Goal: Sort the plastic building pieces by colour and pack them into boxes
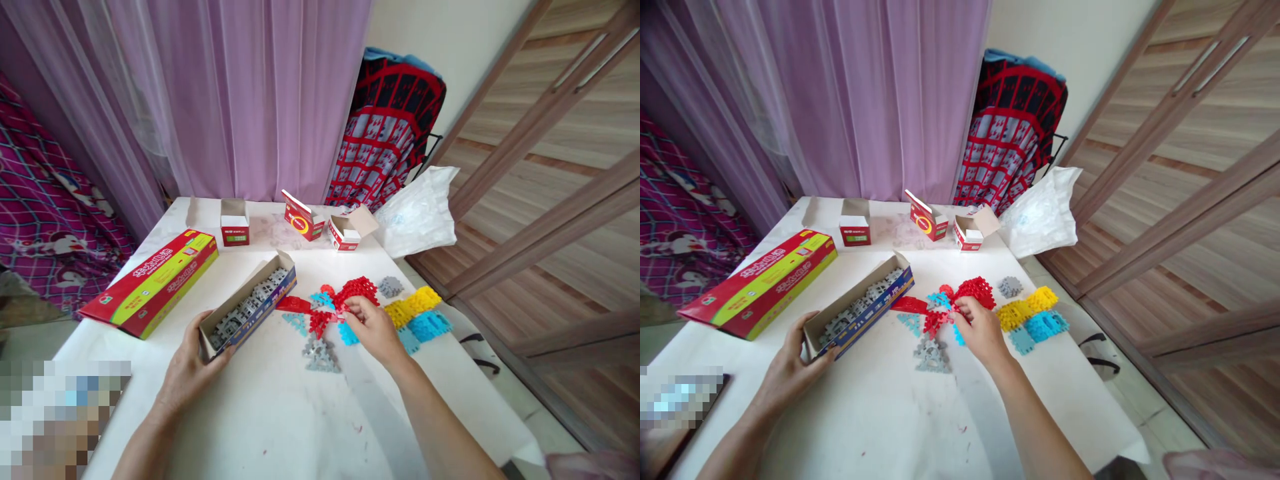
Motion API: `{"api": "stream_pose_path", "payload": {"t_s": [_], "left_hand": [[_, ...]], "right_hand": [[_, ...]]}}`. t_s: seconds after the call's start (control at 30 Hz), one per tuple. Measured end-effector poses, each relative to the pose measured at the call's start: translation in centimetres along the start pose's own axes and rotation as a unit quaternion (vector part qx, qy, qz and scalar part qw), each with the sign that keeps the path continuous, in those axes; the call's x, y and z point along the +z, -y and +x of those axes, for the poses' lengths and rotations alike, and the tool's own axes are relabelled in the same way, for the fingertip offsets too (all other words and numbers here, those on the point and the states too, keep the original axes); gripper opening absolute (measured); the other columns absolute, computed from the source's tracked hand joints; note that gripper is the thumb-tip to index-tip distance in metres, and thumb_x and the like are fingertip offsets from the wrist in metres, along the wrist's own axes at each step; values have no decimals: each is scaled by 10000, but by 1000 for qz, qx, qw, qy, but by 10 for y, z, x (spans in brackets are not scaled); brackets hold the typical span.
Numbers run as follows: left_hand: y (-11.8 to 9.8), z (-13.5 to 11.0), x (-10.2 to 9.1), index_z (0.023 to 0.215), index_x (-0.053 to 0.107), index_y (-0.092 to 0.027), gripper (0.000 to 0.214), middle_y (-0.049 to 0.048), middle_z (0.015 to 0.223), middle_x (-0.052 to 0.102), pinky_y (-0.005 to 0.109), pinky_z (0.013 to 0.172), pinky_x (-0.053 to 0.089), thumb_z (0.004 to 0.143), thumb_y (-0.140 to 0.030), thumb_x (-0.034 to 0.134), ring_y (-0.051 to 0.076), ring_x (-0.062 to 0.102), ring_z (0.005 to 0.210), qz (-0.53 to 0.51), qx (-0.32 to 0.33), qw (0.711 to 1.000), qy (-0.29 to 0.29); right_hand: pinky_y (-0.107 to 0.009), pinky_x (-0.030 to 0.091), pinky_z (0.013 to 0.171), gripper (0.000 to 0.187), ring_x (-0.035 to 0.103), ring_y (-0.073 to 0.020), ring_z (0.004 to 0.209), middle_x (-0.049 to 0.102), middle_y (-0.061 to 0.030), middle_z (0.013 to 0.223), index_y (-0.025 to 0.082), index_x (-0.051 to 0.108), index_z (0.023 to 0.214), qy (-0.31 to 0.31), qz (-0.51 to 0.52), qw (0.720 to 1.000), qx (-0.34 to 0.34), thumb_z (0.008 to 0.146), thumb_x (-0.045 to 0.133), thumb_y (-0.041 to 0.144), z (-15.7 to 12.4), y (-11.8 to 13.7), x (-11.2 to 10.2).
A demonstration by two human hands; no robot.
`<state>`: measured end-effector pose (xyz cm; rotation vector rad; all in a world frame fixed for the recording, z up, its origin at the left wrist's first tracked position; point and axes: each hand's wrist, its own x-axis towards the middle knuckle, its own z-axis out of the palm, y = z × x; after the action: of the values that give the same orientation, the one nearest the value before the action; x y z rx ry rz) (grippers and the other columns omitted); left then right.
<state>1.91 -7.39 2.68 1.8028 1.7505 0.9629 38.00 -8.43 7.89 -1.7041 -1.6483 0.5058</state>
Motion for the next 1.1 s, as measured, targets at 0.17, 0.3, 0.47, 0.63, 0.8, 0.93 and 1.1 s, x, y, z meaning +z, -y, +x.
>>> {"api": "stream_pose_path", "payload": {"t_s": [0.17, 0.3, 0.47, 0.63, 0.8, 0.93, 1.1], "left_hand": [[0, 1, 1, 1322, 385, -223, 777, 107, 1226, 611, 379, 842, 528, 676, -606, 584, 280, 638, 1043, 7, -13, 1000, -2], [-4, 1, 0, 1342, 362, -194, 821, 134, 1251, 586, 407, 901, 511, 673, -618, 576, 298, 612, 1098, 5, -19, 1000, 2], [-5, 0, 0, 1349, 367, -207, 830, 134, 1257, 578, 416, 885, 521, 670, -632, 586, 306, 614, 1093, 9, -29, 1000, -1], [-4, 1, 0, 1350, 371, -211, 804, 130, 1248, 578, 417, 886, 525, 693, -625, 581, 305, 613, 1094, 0, -15, 1000, -5], [-2, 2, 1, 1343, 379, -224, 801, 119, 1233, 581, 416, 891, 526, 683, -619, 601, 304, 613, 1088, -1, -5, 1000, -14], [-4, 1, 1, 1342, 372, -213, 791, 126, 1269, 559, 411, 910, 522, 692, -602, 597, 301, 597, 1119, -6, -8, 1000, -7], [-12, 0, 0, 1329, 373, -200, 786, 134, 1295, 539, 404, 919, 518, 690, -605, 587, 300, 582, 1143, -9, -15, 1000, -3]], "right_hand": [[-294, 519, 668, 212, 682, -182, 711, 735, -32, 816, 219, 661, 969, 23, -21, 999, 40, 799, 560, 295, -19, -27, 5], [-313, 507, 772, 221, 682, -190, 819, 744, -46, 952, 231, 683, 993, 29, -84, 996, -9, 826, 551, 288, -19, -24, 3], [-295, 484, 785, 230, 670, -193, 873, 739, -37, 964, 244, 709, 933, -63, -196, 978, -32, 879, 494, 305, 6, -25, -44], [-295, 475, 800, 277, 667, -208, 915, 724, -65, 1058, 222, 700, 1077, -53, -325, 941, 81, 849, 548, 261, 65, -55, -107], [-296, 461, 870, 488, 622, -246, 1074, 656, -108, 1241, 186, 645, 1215, 59, -374, 917, 125, 728, 668, 189, 108, -82, -129], [-308, 471, 862, 327, 642, -235, 1021, 696, -86, 1157, 203, 693, 1111, 1, -347, 933, 94, 802, 589, 221, 93, -72, -118], [-281, 497, 747, 238, 667, -181, 791, 735, -34, 883, 231, 716, 943, -55, -180, 982, -32, 867, 502, 304, 36, -35, -73]]}}
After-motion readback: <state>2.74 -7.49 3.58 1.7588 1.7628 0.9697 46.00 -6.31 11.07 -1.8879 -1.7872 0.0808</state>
